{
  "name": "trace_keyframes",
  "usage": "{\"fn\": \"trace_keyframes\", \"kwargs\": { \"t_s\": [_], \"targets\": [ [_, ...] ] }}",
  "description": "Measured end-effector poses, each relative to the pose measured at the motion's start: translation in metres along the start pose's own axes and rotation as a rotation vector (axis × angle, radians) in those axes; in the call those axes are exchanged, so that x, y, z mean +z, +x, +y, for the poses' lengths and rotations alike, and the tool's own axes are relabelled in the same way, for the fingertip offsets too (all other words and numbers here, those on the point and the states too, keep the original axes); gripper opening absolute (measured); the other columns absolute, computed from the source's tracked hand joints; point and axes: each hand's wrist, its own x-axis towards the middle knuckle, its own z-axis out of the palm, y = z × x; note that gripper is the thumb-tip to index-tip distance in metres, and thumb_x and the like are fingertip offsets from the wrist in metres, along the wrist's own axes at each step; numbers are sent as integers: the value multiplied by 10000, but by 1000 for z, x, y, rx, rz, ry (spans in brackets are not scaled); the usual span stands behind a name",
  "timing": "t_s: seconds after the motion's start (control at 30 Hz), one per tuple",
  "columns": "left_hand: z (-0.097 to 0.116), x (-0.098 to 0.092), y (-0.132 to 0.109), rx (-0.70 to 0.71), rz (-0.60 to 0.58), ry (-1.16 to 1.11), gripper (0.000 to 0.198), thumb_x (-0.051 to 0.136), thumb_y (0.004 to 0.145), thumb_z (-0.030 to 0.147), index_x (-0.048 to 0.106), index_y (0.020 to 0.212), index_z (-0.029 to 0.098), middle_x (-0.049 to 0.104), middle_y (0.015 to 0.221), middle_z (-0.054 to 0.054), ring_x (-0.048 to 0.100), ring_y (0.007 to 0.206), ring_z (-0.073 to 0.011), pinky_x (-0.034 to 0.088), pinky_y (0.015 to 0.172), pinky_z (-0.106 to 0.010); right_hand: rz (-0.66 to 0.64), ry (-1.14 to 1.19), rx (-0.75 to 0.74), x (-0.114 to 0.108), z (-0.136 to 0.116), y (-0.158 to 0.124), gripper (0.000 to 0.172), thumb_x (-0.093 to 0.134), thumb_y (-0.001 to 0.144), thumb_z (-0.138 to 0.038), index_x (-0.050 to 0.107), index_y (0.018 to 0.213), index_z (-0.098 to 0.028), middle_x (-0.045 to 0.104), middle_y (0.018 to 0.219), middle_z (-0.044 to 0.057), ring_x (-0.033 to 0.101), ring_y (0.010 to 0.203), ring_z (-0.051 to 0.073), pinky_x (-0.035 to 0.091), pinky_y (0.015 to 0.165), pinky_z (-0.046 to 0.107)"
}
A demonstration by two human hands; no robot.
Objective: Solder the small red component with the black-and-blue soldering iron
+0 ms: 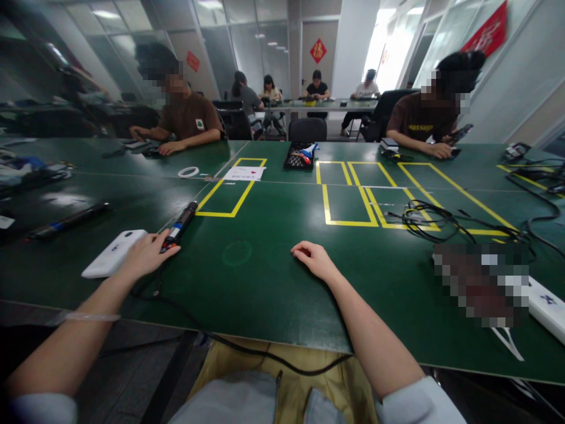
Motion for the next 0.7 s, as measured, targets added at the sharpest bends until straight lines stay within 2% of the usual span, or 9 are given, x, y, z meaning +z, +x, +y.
{"fn": "trace_keyframes", "kwargs": {
  "t_s": [0.2, 0.33, 0.43, 0.53, 0.6, 0.7],
  "targets": [
    [17, -9, -20, 52, 244, 107, 512, 375, 869, 479, 470, 1259, 160, 492, 1266, -162, 486, 1121, -315, 386, 938, -396, 2, -12, -7, 1, 2, 0, 221, 549, 858, -333, 689, 944, -185, 696, 846, 38, 615, 739, 171, 480, 722, 299],
    [31, -18, -27, 11, 206, 135, 429, 313, 890, 453, 567, 1025, 135, 578, 1060, -157, 558, 934, -292, 435, 802, -373, 3, -19, -20, 2, 3, 0, 215, 549, 859, -328, 692, 936, -186, 697, 846, 37, 615, 743, 171, 480, 728, 300],
    [48, -30, -24, -60, 219, 81, 445, 286, 899, 452, 576, 1005, 132, 613, 997, -159, 589, 869, -301, 442, 735, -377, 7, -19, -27, 2, 3, 1, 215, 548, 859, -325, 694, 933, -185, 698, 850, 38, 619, 748, 170, 484, 741, 303],
    [87, -44, -22, -7, 214, -141, 392, 345, 892, 451, 570, 1042, 167, 655, 935, -108, 618, 844, -271, 449, 741, -360, 1, -2, -18, 1, 2, 1, 213, 552, 856, -321, 693, 937, -183, 699, 846, 38, 622, 750, 172, 487, 743, 307],
    [127, -51, -23, 134, 152, -392, 331, 395, 886, 437, 569, 1031, 196, 670, 904, -60, 631, 838, -220, 454, 760, -321, -6, 17, -4, 1, 2, 1, 211, 557, 851, -322, 691, 938, -183, 699, 843, 38, 625, 752, 174, 489, 743, 309],
    [194, -53, -27, 399, -31, -768, 306, 405, 897, 412, 564, 1050, 200, 652, 833, -20, 620, 774, -155, 453, 749, -278, -10, 50, 12, 0, 1, 1, 213, 563, 847, -330, 686, 937, -182, 694, 840, 39, 626, 754, 173, 490, 745, 311]
  ]
}}
